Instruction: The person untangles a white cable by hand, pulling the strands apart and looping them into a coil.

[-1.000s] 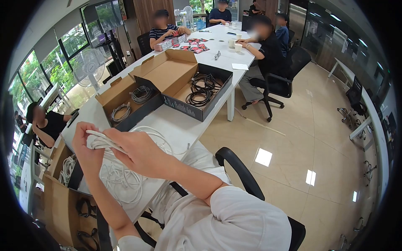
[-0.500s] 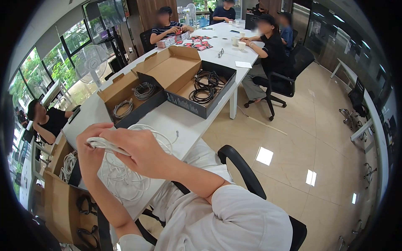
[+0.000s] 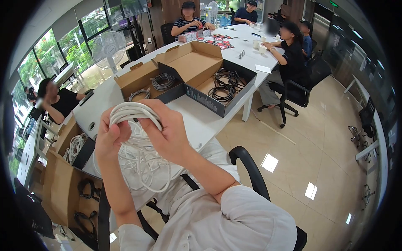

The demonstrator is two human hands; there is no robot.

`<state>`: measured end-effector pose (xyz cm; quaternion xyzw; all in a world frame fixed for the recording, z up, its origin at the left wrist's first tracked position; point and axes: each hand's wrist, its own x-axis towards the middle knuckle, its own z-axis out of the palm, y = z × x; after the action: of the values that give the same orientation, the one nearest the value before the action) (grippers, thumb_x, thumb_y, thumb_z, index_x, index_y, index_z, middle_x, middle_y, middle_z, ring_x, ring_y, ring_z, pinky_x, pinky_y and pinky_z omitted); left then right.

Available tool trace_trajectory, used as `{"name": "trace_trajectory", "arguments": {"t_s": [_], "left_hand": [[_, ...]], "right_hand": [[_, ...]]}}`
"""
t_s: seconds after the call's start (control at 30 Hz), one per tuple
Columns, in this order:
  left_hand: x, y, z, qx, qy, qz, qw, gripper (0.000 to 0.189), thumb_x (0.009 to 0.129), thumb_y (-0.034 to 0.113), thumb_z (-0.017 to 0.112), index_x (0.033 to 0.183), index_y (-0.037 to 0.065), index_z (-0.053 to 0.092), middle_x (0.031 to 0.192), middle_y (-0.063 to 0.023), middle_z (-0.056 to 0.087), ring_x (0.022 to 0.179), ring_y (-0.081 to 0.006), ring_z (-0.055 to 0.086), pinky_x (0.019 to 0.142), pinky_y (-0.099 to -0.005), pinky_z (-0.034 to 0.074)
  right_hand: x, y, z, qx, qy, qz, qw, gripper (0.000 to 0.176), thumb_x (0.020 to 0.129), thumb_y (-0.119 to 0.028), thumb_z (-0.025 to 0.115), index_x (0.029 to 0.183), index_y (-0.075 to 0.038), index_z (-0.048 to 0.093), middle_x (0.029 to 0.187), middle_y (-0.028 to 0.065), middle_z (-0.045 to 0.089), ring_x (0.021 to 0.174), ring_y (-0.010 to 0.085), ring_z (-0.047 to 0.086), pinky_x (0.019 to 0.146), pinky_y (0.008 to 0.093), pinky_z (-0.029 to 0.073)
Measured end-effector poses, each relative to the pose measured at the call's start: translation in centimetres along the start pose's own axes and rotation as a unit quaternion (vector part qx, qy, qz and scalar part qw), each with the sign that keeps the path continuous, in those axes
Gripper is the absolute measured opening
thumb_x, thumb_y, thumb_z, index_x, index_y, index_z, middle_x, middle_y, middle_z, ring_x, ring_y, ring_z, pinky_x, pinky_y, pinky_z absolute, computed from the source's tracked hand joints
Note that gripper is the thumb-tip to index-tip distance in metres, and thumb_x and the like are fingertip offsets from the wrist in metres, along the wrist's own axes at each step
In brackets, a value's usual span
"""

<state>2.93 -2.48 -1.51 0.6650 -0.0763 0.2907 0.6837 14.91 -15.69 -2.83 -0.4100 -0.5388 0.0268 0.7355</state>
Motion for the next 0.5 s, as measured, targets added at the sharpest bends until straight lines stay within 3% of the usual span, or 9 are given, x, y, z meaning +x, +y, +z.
{"name": "trace_trajectory", "arguments": {"t_s": [0.07, 0.2, 0.3, 0.4, 0.5], "left_hand": [[0.0, 0.1, -0.3, -0.038, -0.033, -0.001, 0.999, 0.052, 0.08, 0.047, 0.07, 0.092, -0.002, 0.06, 0.052, 0.0062, 0.039, 0.041, -0.0015, 0.027, 0.039, -0.0205, 0.017], [-0.1, 0.4, -0.1, 0.009, 0.045, -0.044, 0.998, 0.038, 0.089, 0.04, 0.062, 0.087, 0.003, 0.057, 0.053, 0.008, 0.035, 0.041, -0.0012, 0.024, 0.039, -0.0209, 0.016], [0.2, 0.6, 0.3, 0.041, 0.105, -0.066, 0.991, 0.034, 0.093, 0.036, 0.056, 0.075, 0.009, 0.048, 0.053, 0.009, 0.03, 0.041, -0.0013, 0.021, 0.039, -0.0214, 0.015], [0.2, 1.2, 0.0, 0.038, 0.172, -0.051, 0.983, 0.035, 0.096, 0.035, 0.053, 0.071, 0.011, 0.044, 0.053, 0.0084, 0.028, 0.04, -0.0018, 0.02, 0.039, -0.0221, 0.015], [0.1, 1.5, -1.9, -0.011, 0.242, -0.006, 0.97, 0.039, 0.097, 0.038, 0.049, 0.068, 0.013, 0.039, 0.052, 0.0076, 0.024, 0.04, -0.0023, 0.017, 0.038, -0.0226, 0.014]], "right_hand": [[0.2, 0.5, 0.0, -0.008, -0.006, -0.019, 1.0, 0.022, 0.087, 0.0, 0.055, 0.109, 0.002, 0.057, 0.083, 0.0084, 0.063, 0.072, 0.0117, 0.058, 0.065, 0.0229, 0.045], [0.6, 0.6, 0.2, 0.014, -0.019, 0.046, 0.999, 0.02, 0.087, -0.001, 0.057, 0.107, 0.002, 0.057, 0.083, 0.0059, 0.063, 0.073, 0.0093, 0.057, 0.066, 0.0227, 0.045], [1.1, 1.6, -0.4, 0.033, -0.072, 0.115, 0.99, 0.034, 0.085, -0.005, 0.063, 0.117, 0.001, 0.052, 0.096, 0.0063, 0.062, 0.085, 0.0087, 0.055, 0.07, 0.0228, 0.045], [1.2, 2.9, -0.3, 0.097, -0.073, 0.097, 0.988, 0.055, 0.082, -0.011, 0.069, 0.129, -0.002, 0.042, 0.11, 0.0093, 0.056, 0.099, 0.013, 0.053, 0.082, 0.027, 0.045], [1.3, 4.3, -0.9, 0.067, -0.101, 0.088, 0.989, 0.071, 0.079, -0.015, 0.073, 0.137, -0.005, 0.033, 0.118, 0.0122, 0.051, 0.109, 0.0192, 0.049, 0.094, 0.033, 0.042]]}}
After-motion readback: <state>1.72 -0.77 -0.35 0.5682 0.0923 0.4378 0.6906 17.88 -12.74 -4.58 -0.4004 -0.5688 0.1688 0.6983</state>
